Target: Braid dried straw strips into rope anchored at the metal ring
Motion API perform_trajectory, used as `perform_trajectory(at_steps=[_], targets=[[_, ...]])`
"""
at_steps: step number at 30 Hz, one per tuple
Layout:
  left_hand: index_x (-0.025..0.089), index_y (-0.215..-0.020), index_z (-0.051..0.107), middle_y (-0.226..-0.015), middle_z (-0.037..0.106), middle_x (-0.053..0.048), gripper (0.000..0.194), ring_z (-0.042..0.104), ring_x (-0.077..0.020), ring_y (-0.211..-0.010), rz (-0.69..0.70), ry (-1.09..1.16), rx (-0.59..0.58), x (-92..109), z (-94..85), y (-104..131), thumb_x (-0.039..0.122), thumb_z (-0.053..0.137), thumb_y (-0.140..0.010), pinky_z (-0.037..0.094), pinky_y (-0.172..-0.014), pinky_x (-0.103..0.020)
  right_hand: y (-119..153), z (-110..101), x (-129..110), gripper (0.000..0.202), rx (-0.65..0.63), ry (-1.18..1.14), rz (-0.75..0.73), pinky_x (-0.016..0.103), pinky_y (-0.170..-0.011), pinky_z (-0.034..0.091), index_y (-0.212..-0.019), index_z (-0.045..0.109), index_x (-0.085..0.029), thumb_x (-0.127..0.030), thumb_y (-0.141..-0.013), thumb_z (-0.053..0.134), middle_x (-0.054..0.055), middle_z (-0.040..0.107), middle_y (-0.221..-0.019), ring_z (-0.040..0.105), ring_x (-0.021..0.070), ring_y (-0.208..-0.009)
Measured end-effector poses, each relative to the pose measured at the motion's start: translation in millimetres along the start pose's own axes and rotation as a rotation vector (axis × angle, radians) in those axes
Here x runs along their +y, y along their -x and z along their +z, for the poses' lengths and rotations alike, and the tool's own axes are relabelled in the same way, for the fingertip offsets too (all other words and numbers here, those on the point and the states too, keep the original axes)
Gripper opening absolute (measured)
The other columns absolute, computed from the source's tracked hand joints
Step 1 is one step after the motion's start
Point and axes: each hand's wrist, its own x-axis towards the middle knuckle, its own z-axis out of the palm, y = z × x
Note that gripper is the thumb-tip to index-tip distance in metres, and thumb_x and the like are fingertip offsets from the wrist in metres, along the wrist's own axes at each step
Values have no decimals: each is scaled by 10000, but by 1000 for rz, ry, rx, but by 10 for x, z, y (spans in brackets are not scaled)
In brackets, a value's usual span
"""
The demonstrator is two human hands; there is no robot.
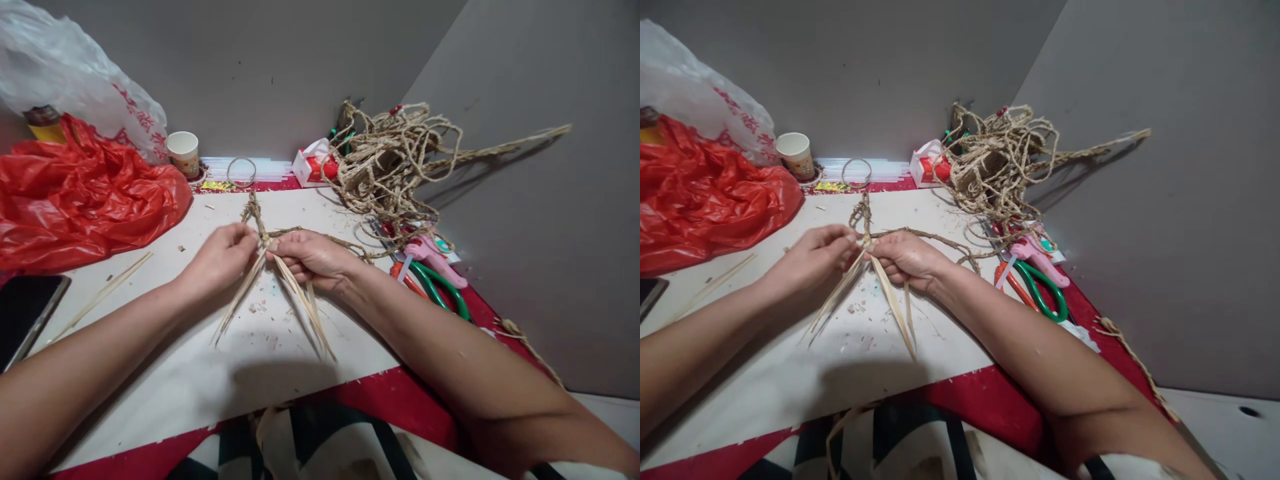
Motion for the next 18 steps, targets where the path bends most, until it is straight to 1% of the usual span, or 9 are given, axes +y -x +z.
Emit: perform_trajectory(at_steps=[2, 3, 4, 6, 8, 10, 11, 14, 18], targets=[[158, -715, 512, -576, 498, 4, 184, 393, -81, -445, -208, 263, -204, -64, 24, -53, 234, 416, -852, 294, -449, -212, -12, 0, 5, 207, -13, 29, -4, 136, -330, 81, -646, 522, -116, -254, -750, 636, -113, 238, -440, 114, 6, -371], [163, -692, 498, -526, 448, 26, 192, 327, -66, -396, -275, 339, -263, -88, 40, -62, 223, 410, -852, 237, -410, -205, -18, -2, 9, 208, -15, 40, -4, 136, -332, 82, -649, 520, -117, -257, -743, 642, -113, 238, -443, 119, 6, -370], [166, -670, 487, -489, 393, 48, 196, 263, -56, -370, -306, 374, -283, -107, 54, -64, 214, 419, -847, 181, -390, -204, -24, -7, 12, 207, -15, 48, -1, 137, -336, 83, -654, 514, -122, -259, -735, 647, -115, 235, -446, 122, 6, -370], [161, -633, 490, -452, 309, 77, 198, 183, -44, -367, -284, 354, -254, -138, 60, -65, 206, 469, -825, 115, -388, -209, -34, -28, 18, 204, -17, 69, 7, 142, -344, 92, -672, 505, -136, -276, -727, 642, -120, 225, -450, 122, 12, -372], [143, -624, 535, -458, 346, 68, 191, 214, -41, -390, -210, 285, -228, -167, 38, -79, 212, 512, -801, 132, -402, -206, -40, -60, 22, 207, -27, 170, -11, 162, -349, 102, -702, 519, -142, -317, -736, 625, -116, 240, -444, 133, 25, -372], [131, -630, 579, -472, 405, 53, 181, 253, -44, -412, -163, 222, -233, -191, 4, -102, 226, 538, -779, 156, -416, -208, -42, -89, 24, 224, -14, 389, -87, 180, -369, 142, -723, 546, -134, -347, -748, 610, -94, 307, -460, 192, 36, -390], [130, -639, 594, -465, 409, 54, 174, 254, -46, -410, -167, 204, -239, -198, -11, -111, 232, 542, -770, 156, -417, -213, -40, -96, 25, 227, 8, 529, -141, 184, -390, 174, -723, 555, -129, -348, -757, 601, -77, 352, -487, 239, 43, -416], [141, -631, 581, -402, 326, 82, 202, 200, -49, -375, -224, 185, -251, -195, -29, -119, 276, 541, -776, 132, -406, -228, -29, -68, 37, 210, 106, 917, -298, 198, -489, 263, -692, 553, -127, -297, -812, 523, -29, 458, -591, 365, 71, -537], [152, -622, 548, -371, 284, 98, 225, 182, -45, -355, -239, 178, -230, -182, 0, -99, 298, 536, -793, 119, -410, -227, 0, 37, 58, 246, 223, 1220, -401, 230, -585, 303, -690, 553, -129, -230, -869, 419, 25, 558, -673, 443, 105, -622]])
